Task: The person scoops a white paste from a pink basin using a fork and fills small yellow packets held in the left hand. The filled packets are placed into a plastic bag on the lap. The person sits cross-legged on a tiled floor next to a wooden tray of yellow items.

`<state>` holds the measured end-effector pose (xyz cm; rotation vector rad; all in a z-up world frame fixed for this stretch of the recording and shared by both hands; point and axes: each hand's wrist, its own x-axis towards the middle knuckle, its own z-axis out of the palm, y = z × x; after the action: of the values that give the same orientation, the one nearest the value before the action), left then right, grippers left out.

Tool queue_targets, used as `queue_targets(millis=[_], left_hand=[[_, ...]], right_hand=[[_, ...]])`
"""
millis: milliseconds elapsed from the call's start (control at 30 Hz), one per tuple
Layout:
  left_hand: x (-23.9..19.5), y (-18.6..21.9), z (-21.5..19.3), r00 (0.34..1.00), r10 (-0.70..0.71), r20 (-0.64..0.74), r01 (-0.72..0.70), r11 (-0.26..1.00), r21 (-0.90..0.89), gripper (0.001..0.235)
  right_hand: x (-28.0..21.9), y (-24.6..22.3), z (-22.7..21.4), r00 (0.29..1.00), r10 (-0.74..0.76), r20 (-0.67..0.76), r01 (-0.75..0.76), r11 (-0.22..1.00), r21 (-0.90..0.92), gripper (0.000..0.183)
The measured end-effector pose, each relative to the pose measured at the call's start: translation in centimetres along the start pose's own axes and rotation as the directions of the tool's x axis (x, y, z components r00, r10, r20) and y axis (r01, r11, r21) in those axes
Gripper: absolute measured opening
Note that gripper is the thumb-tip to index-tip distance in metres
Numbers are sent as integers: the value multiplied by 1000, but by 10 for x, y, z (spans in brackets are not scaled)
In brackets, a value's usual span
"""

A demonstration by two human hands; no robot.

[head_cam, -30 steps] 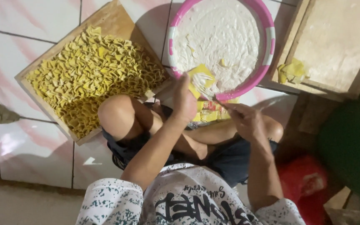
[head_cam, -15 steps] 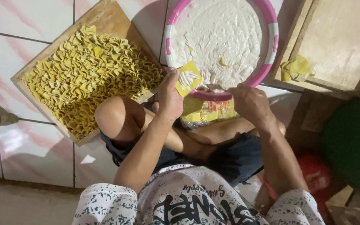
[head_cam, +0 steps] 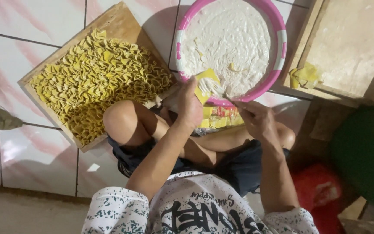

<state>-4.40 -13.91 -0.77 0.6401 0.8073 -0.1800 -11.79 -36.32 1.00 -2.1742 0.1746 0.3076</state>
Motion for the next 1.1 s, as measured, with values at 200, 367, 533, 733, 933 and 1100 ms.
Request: queue_targets(millis=[200,367,533,733,933,1100], left_hand=[[-19,15,19,990,131,-47,-133,991,-29,42],[-19,-12,3,994,105,-24,-104,994,31,45],[-26,8,12,993,112,-25,-114,987,-115,42],[-22,-6,-5,988,144,50,-150,972,178,31],[-6,1,-17,1000,7,18,-6,1000,-10,31],[15,6,-32,993,-90,81,90,996,4,30]], right_hand=[[-10,-8,10,995,-55,-80,63,994,94,21],[-15,-21,34,993,-110,-37,112,992,55,24],[-23,-32,10,991,-115,-61,101,973,-205,21],[-27,-57,9,984,-133,-118,103,968,-229,24],[-28,-54,0,997,53,-60,-71,935,-348,23],[-35,-40,-15,942,285,-178,-317,930,-188,19]])
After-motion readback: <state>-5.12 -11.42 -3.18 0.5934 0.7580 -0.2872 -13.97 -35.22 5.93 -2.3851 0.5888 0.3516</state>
